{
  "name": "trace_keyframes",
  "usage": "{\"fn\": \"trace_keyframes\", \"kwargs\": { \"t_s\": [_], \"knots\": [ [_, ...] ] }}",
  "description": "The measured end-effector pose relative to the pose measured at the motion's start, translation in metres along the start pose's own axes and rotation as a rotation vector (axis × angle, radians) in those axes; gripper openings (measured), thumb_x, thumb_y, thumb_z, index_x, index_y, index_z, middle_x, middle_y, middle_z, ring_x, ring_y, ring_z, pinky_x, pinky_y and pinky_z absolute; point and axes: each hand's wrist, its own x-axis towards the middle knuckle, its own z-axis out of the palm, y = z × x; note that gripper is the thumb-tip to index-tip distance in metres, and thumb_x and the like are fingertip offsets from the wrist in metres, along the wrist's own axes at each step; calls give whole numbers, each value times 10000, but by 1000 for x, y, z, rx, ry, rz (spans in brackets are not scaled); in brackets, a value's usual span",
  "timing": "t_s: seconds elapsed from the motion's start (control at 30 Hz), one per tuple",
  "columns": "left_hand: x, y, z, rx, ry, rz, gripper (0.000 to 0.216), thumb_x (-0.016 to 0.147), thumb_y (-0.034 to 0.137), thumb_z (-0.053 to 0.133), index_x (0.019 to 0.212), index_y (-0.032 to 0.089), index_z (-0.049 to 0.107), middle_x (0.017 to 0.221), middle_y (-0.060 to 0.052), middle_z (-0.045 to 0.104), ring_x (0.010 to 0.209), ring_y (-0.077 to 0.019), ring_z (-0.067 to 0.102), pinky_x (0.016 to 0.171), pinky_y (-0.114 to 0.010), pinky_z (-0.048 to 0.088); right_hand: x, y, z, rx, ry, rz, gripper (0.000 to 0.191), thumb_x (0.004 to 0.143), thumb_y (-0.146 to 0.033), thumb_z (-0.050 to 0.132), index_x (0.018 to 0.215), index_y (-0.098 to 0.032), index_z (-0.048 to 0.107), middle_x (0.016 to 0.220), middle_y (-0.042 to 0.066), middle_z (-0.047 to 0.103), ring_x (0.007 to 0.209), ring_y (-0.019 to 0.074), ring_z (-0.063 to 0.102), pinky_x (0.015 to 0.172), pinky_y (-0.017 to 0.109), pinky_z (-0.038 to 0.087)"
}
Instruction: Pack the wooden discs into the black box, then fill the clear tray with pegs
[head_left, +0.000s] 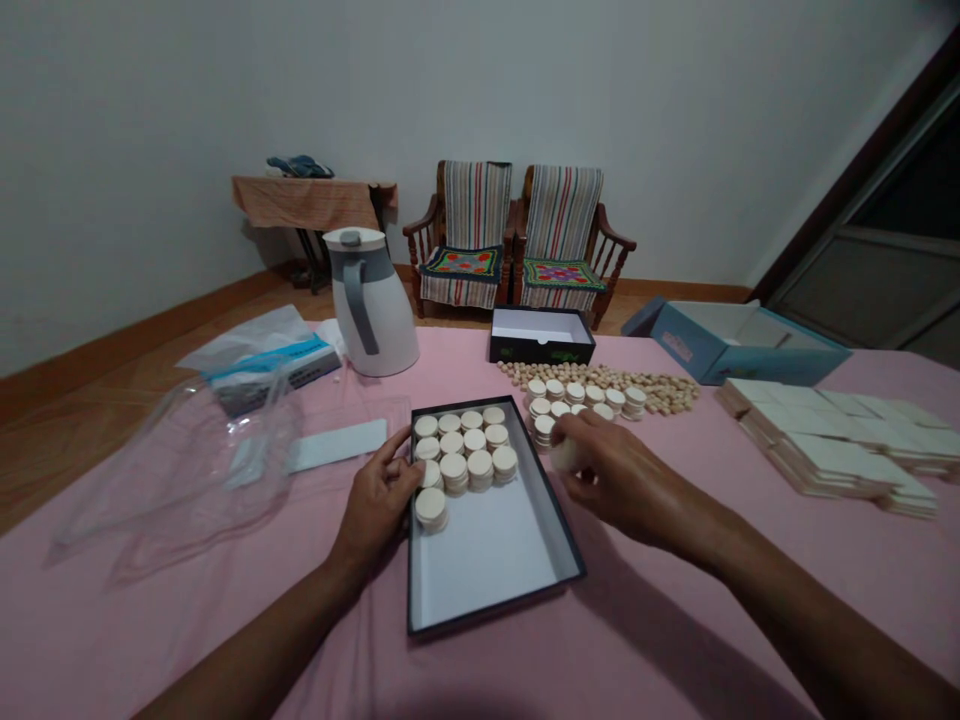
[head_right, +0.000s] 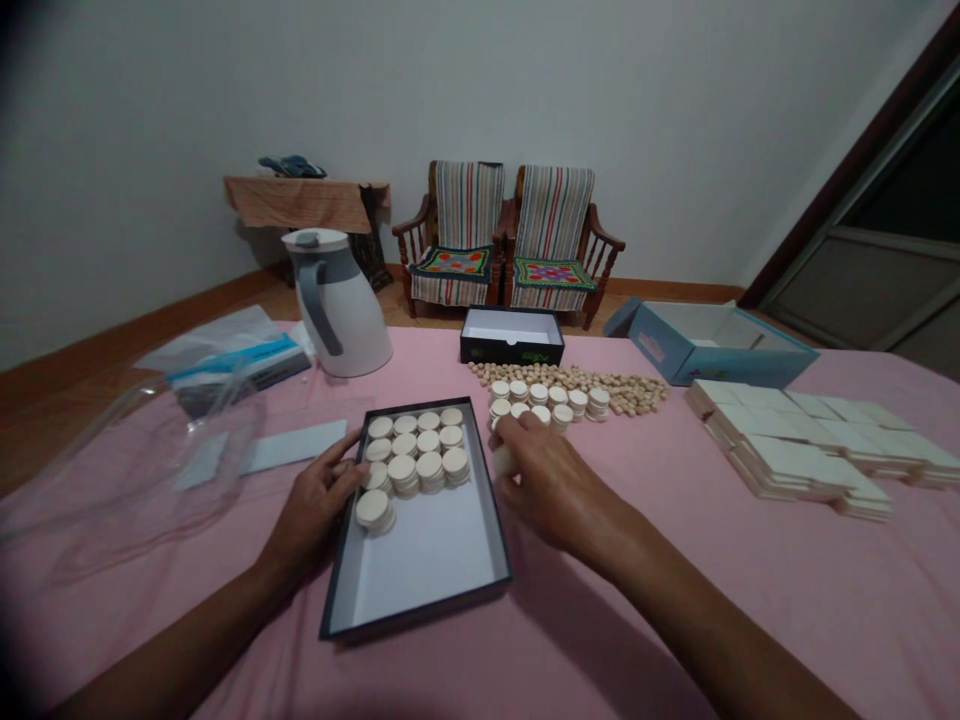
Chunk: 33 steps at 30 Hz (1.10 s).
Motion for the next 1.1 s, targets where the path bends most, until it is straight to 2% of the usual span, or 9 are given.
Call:
{"fn": "trace_keyframes", "kwargs": {
  "t_s": [0.07,0.2,0.4,0.7,0.8,0.87,0.93,1.0,1.1],
  "knots": [
    [0,0,0,-12,-4,-9,667,772,371,623,1360,135,415,604,61,510,487,-84,458,442,-166,340,2,-23,4,25,-74,-119,258,751,-83,521,995,-170,528,982,67,551,819,148,515,664,238,350],
    [1,1,1,-37,-20,-1,684,764,370,633,1363,129,406,673,20,603,546,-112,531,496,-193,406,9,-54,37,-68,-221,-308,420,718,-42,496,1127,-135,485,1063,116,540,831,174,535,665,270,392],
    [1,-1,0,-43,-23,4,660,770,358,629,1356,142,417,624,50,563,513,-104,518,505,-202,422,16,-63,63,-165,-301,-393,537,726,-38,494,1258,-78,434,1134,182,541,917,229,565,740,334,467],
    [1,1,1,-20,-30,16,658,770,348,621,1356,129,417,716,3,625,621,-135,571,538,-208,427,15,-60,52,-128,-323,-363,619,710,-45,516,1313,-85,385,1221,186,518,978,228,569,792,329,468],
    [1,-1,0,-8,-30,21,660,770,364,617,1357,137,418,697,12,615,591,-130,561,529,-210,426,11,-60,30,-145,-319,-271,457,721,-50,517,1175,-96,517,1118,155,581,898,221,597,730,313,463],
    [1,-2,-1,-2,-31,24,655,776,375,609,1360,150,417,675,27,597,547,-116,531,505,-201,409,7,-61,16,-197,-398,-228,287,737,-29,487,983,-104,615,975,136,637,815,215,617,674,302,454],
    [2,-3,-1,1,-31,23,653,781,378,605,1360,146,415,662,32,579,522,-107,506,489,-195,392,4,-61,7,-240,-520,-249,240,742,-8,474,874,-102,651,896,135,663,779,215,630,654,295,450],
    [2,-4,-1,5,-25,21,656,781,377,609,1359,135,414,639,42,548,502,-99,481,479,-192,377,2,-60,6,-246,-611,-306,253,743,0,482,897,-81,665,942,153,670,806,219,640,670,289,462],
    [2,-5,-1,-2,-21,24,652,779,375,616,1353,136,420,592,72,480,473,-84,430,458,-181,346,3,-59,13,-237,-644,-382,278,756,0,480,962,-49,661,1039,175,649,894,227,635,741,297,483]
  ]
}}
